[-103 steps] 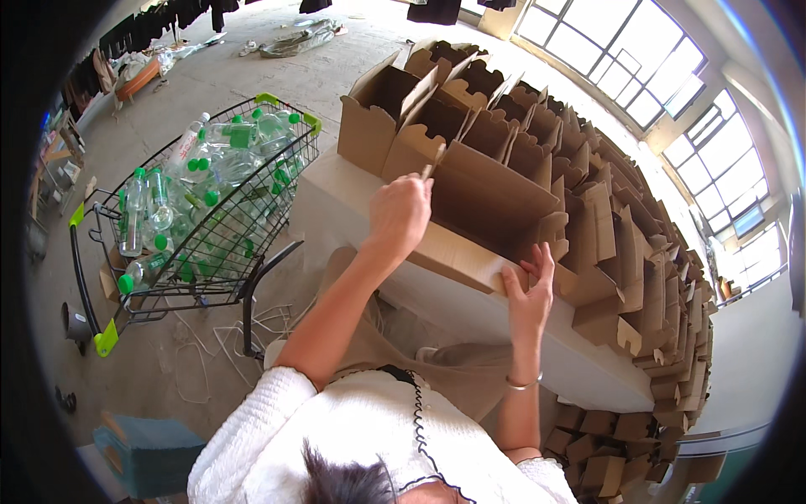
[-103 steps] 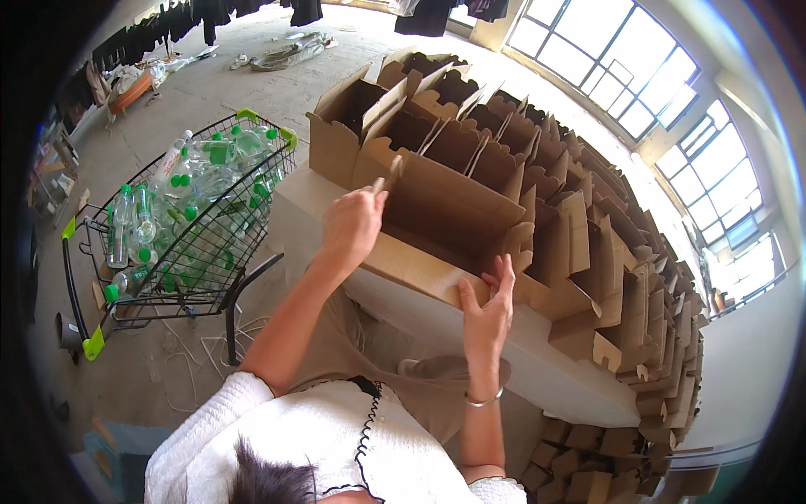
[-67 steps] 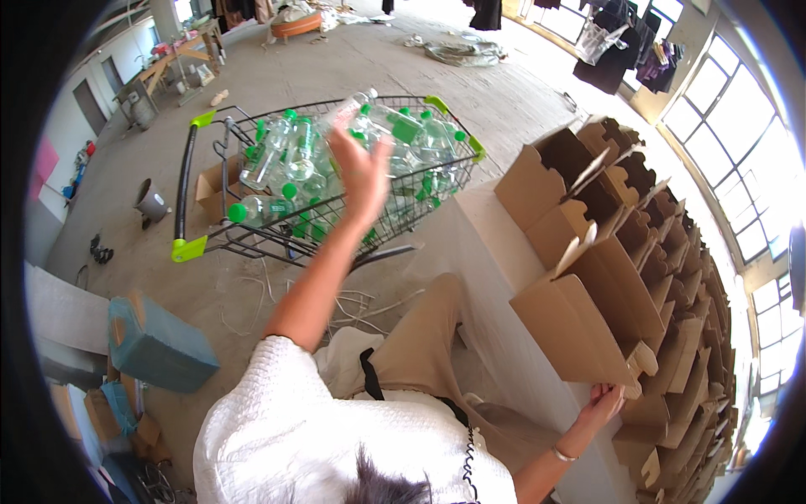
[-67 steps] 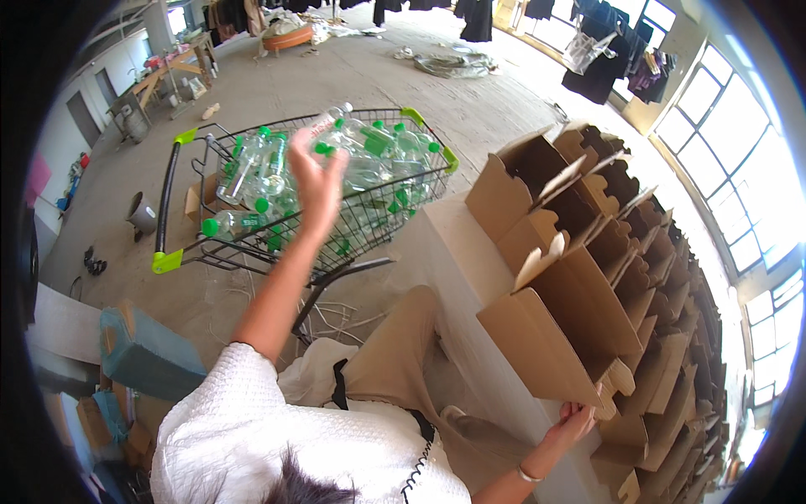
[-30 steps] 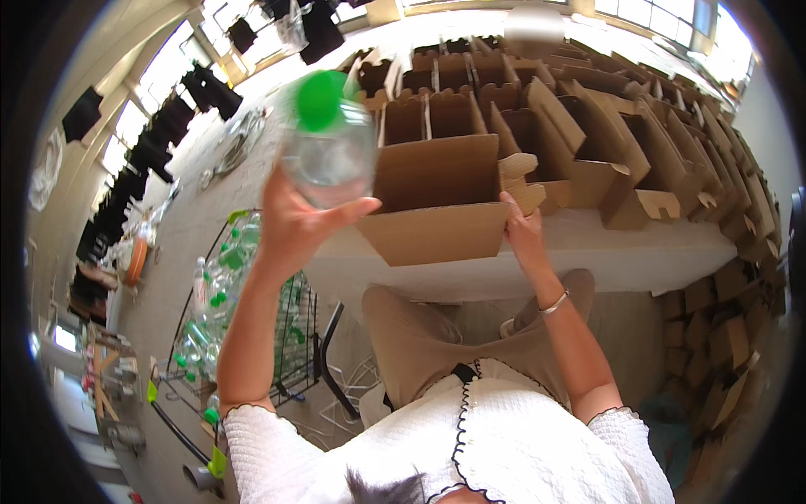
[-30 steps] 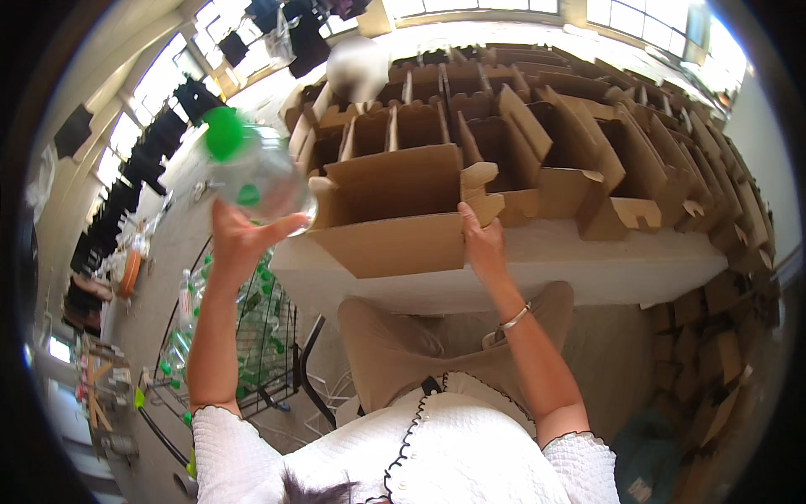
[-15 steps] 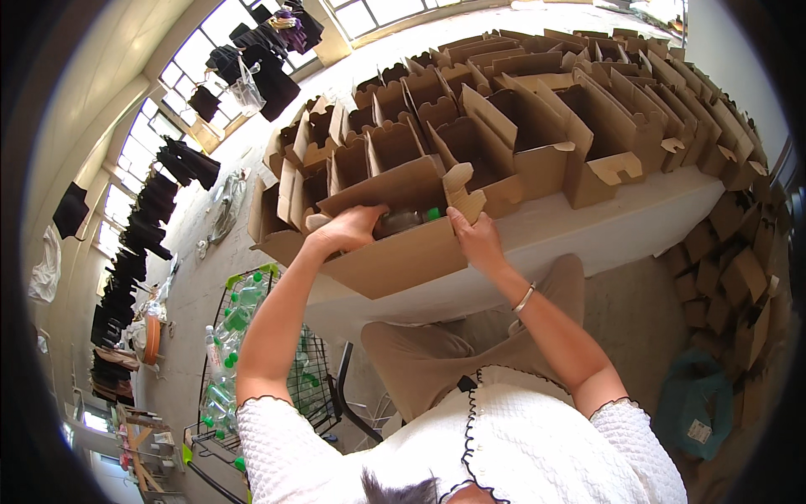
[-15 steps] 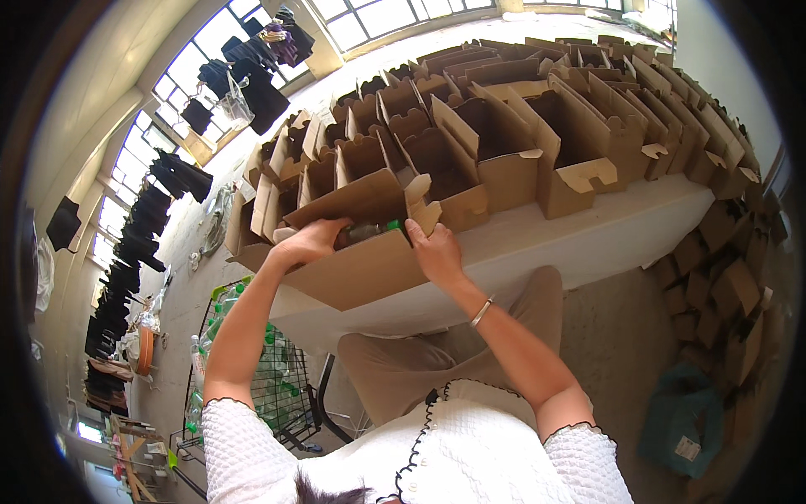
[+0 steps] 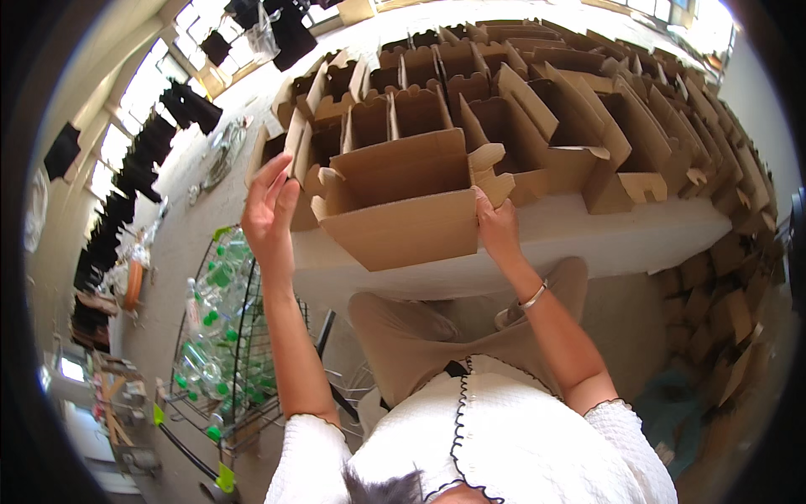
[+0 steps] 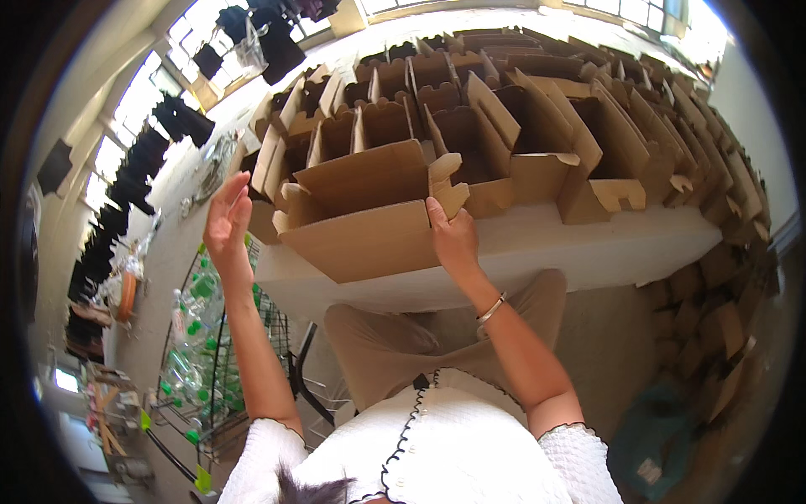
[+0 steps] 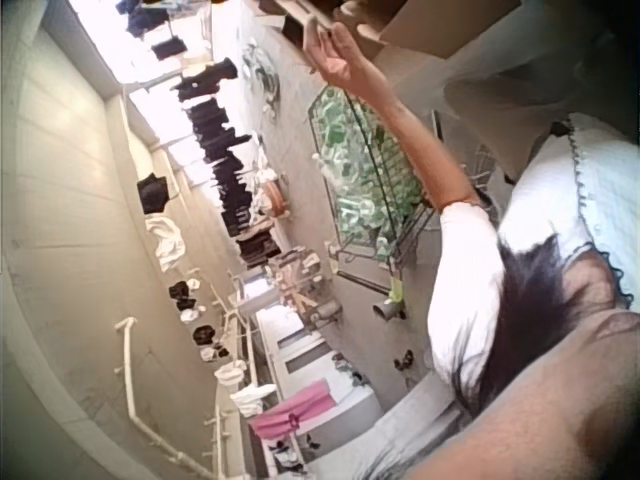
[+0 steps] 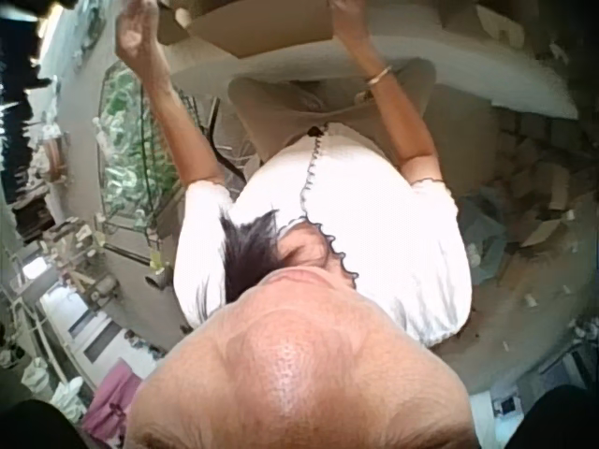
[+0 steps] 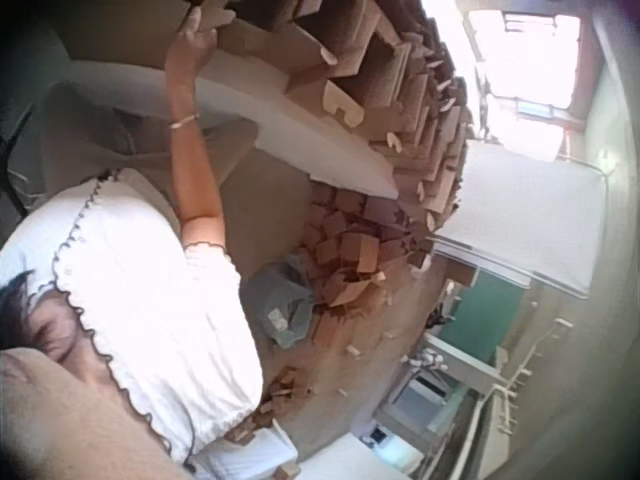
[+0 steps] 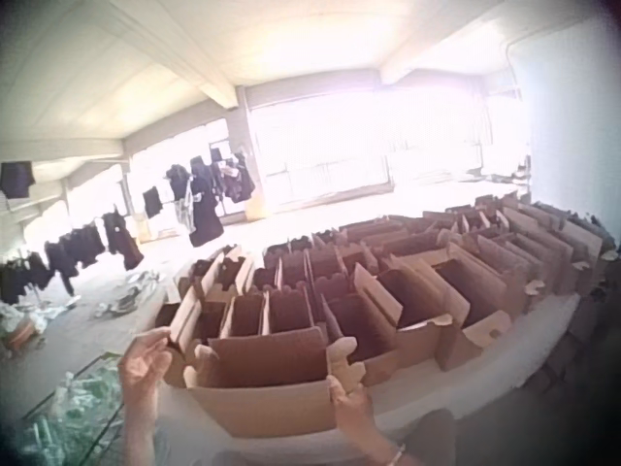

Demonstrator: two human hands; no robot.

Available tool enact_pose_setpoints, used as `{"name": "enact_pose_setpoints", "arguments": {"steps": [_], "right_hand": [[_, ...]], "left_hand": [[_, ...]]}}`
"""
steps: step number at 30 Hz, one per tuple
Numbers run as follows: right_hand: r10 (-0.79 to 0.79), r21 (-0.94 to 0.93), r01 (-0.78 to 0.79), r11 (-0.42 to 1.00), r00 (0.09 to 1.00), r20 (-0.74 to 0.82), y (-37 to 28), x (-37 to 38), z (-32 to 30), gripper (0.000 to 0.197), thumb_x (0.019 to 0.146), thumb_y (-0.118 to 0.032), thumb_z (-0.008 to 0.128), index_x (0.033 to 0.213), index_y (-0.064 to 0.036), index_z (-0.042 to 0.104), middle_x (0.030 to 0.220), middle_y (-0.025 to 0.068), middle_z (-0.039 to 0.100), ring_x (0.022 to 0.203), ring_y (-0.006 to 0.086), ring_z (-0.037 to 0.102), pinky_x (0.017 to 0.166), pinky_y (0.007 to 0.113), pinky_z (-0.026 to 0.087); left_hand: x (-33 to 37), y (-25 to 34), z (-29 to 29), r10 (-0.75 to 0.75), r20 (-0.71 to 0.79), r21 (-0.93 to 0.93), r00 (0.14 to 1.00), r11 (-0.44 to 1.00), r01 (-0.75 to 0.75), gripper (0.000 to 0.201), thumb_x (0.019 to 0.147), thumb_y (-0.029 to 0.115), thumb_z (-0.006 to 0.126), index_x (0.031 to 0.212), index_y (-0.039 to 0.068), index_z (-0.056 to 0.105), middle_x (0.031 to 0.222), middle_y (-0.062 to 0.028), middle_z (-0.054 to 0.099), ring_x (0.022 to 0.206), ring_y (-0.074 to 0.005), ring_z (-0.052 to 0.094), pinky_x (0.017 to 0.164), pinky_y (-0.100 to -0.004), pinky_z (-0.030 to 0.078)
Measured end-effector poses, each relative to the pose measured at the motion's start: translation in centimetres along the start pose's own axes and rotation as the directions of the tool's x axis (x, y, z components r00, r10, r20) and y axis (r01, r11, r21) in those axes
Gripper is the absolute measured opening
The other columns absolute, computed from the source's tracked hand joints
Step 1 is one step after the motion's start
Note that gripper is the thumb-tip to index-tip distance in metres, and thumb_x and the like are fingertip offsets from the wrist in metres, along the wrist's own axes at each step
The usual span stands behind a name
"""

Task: The person places plastic bottles from a shopping cart into cardboard dividers within boxes on a table, occasionally moving boxes aside.

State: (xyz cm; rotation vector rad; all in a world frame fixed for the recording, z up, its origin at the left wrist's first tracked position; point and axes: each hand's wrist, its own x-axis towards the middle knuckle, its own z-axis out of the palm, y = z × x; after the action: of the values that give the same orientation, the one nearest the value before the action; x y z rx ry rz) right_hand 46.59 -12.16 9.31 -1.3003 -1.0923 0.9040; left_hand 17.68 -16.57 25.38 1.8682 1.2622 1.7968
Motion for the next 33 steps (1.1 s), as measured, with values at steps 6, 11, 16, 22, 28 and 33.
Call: {"name": "enact_pose_setpoints", "arguments": {"steps": [6,11,16,22,28,33], "right_hand": [[-0.079,0.095,0.074,0.993,0.996,0.051,0.7,0.1,0.4,0.034,0.104,-0.029,0.059,0.092,0.0018,0.066,0.068,0.0007,0.060,0.060,0.0124,0.054,0.058,0.033,0.043],[0.026,0.116,-0.034,0.993,0.997,0.071,1.0,0.0,-0.7,0.026,0.102,-0.025,0.062,0.102,0.0004,0.066,0.074,0.0000,0.059,0.065,0.0069,0.051,0.058,0.027,0.043],[-0.272,0.119,0.288,0.950,0.953,-0.134,-1.8,-1.4,1.1,0.029,0.100,-0.020,0.067,0.124,-0.0042,0.063,0.100,0.0051,0.062,0.074,0.0074,0.053,0.063,0.026,0.044],[-0.479,-0.077,0.475,0.877,0.875,-0.063,-0.2,-1.1,0.7,0.041,0.101,-0.009,0.062,0.141,-0.0050,0.056,0.120,0.0037,0.063,0.098,0.0081,0.056,0.083,0.024,0.046],[-0.673,-0.016,0.684,0.729,0.721,0.165,-1.1,-0.8,-0.6,0.043,0.110,-0.031,0.044,0.129,0.0002,0.067,0.133,0.0105,0.066,0.123,0.0223,0.056,0.108,0.037,0.041],[-0.666,-0.175,0.752,0.636,0.648,0.369,-2.6,-1.7,-1.1,0.055,0.107,-0.046,0.047,0.109,0.0014,0.075,0.130,0.0092,0.070,0.138,0.0334,0.046,0.112,0.047,0.039]], "left_hand": [[-9.4,-3.8,2.2,-0.135,-0.126,0.256,0.983,0.953,0.164,0.079,0.079,0.032,0.088,0.148,0.015,0.053,0.165,-0.0144,0.029,0.150,-0.0269,0.033,0.119,-0.0485,0.033],[-9.9,-4.1,3.9,-0.234,-0.047,-0.087,0.971,0.969,0.230,0.076,0.078,0.019,0.089,0.144,0.012,0.053,0.152,-0.0121,0.046,0.137,-0.0241,0.049,0.114,-0.0401,0.039],[-9.3,-4.7,3.1,-0.371,0.037,-0.076,0.928,0.925,0.373,0.045,0.089,0.014,0.079,0.129,0.005,0.060,0.124,-0.0050,0.068,0.116,-0.0153,0.060,0.104,-0.0308,0.043],[-10.1,-6.9,2.3,-0.362,0.070,-0.264,0.930,0.892,0.367,0.029,0.105,0.027,0.062,0.117,0.001,0.063,0.124,-0.0068,0.069,0.099,-0.0116,0.056,0.095,-0.0305,0.045],[-10.3,-6.4,1.8,-0.409,0.086,-0.209,0.909,0.884,0.418,0.032,0.106,0.030,0.061,0.111,-0.001,0.066,0.123,-0.0064,0.070,0.099,-0.0103,0.056,0.094,-0.0284,0.044],[-10.5,-6.9,2.2,-0.417,0.065,-0.316,0.907,0.853,0.415,0.030,0.104,0.027,0.062,0.117,-0.001,0.066,0.121,-0.0037,0.071,0.098,-0.0094,0.057,0.093,-0.0273,0.045]]}}
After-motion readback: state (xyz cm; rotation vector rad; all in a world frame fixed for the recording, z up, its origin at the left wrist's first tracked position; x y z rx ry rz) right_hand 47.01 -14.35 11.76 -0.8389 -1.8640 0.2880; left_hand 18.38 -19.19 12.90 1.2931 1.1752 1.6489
